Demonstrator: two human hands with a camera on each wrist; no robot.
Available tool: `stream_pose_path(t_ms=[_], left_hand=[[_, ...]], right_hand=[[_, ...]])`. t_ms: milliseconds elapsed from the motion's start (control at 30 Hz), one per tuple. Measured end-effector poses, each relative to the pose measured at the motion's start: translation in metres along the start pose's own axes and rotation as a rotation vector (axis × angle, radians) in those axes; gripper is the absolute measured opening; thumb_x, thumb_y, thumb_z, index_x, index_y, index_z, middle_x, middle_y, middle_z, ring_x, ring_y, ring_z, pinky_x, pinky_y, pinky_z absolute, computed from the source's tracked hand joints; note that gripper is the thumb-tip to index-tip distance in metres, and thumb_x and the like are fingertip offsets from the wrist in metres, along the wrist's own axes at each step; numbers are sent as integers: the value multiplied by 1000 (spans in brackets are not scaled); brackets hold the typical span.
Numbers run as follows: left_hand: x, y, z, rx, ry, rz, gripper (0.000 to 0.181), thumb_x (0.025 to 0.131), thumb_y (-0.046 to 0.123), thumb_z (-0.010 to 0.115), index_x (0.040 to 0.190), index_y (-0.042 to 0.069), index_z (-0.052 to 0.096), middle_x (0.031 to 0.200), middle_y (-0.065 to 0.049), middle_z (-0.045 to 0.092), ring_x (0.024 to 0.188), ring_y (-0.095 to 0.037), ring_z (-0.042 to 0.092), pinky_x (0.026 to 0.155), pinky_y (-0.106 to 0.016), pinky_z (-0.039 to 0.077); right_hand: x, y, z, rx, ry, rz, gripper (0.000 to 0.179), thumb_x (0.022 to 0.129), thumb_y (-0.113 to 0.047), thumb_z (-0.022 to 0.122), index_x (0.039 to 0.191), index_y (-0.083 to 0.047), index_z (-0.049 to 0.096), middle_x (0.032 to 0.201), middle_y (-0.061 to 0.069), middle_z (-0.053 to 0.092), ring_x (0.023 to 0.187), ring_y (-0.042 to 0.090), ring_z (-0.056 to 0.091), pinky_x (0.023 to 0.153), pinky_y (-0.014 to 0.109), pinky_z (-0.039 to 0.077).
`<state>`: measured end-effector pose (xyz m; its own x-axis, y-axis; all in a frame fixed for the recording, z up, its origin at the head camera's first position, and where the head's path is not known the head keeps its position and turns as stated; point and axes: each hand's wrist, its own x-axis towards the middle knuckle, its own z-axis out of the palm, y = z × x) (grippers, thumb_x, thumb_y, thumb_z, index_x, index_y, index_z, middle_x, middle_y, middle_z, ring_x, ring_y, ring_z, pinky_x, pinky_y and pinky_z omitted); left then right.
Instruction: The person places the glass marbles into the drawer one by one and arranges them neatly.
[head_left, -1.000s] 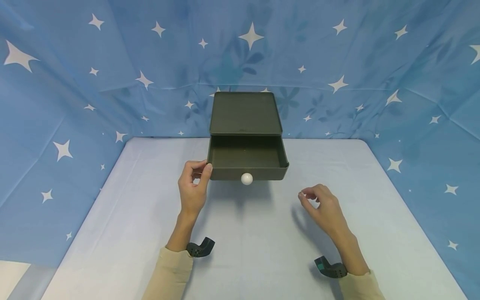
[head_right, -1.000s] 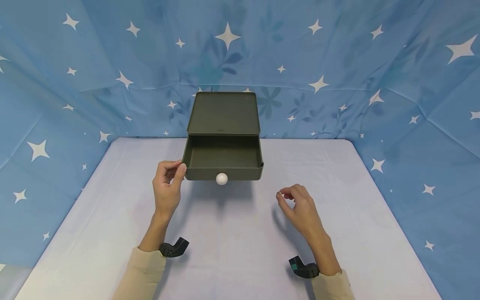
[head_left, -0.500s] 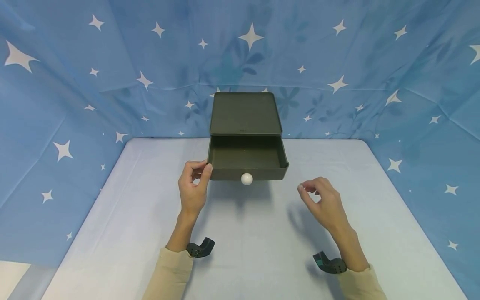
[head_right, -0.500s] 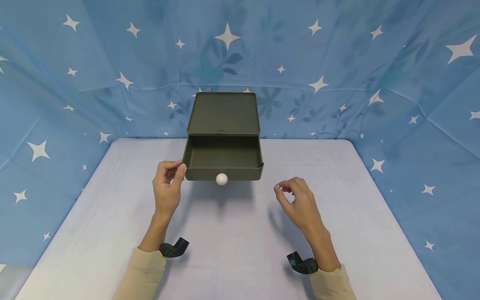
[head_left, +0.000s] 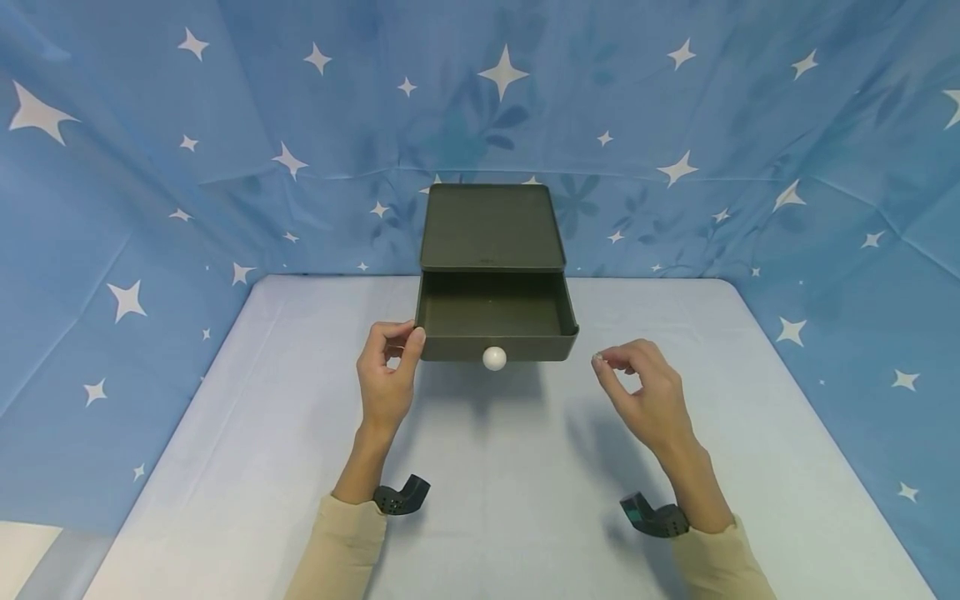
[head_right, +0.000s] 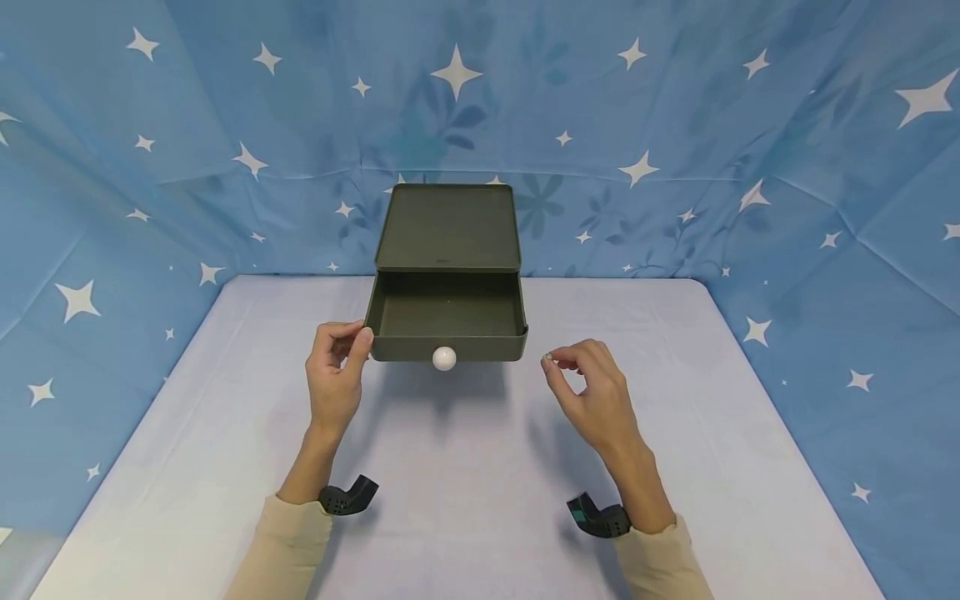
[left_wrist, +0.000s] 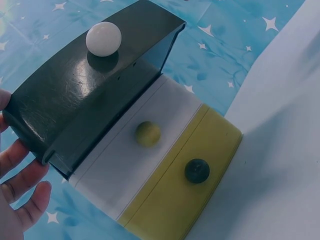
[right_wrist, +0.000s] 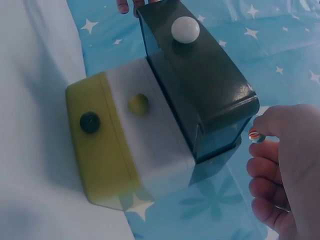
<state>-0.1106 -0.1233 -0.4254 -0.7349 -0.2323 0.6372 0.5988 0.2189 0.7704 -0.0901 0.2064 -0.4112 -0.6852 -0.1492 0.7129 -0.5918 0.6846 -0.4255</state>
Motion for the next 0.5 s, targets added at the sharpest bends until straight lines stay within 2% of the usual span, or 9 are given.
stream_pose_path(t_ms=[300, 500], left_hand=[[0, 2, 0, -3, 6, -14, 16, 92, 0, 65, 108, -5, 63, 95, -16, 65, 87, -4, 60, 74, -18, 47], [0, 2, 0, 1, 1, -14, 16, 93, 0, 65, 108, -4, 64, 95, -17, 64, 87, -3, 60, 75, -18, 47]], right_hand=[[17, -10, 4, 77, 91, -73, 17, 79, 1, 76, 95, -1, 72, 89, 11, 69, 85, 20, 60, 83, 10, 43], [26, -14, 8, 99, 106, -105, 17, 80, 2, 75, 96, 0, 72, 90, 13, 69, 86, 22, 60, 83, 11, 43]])
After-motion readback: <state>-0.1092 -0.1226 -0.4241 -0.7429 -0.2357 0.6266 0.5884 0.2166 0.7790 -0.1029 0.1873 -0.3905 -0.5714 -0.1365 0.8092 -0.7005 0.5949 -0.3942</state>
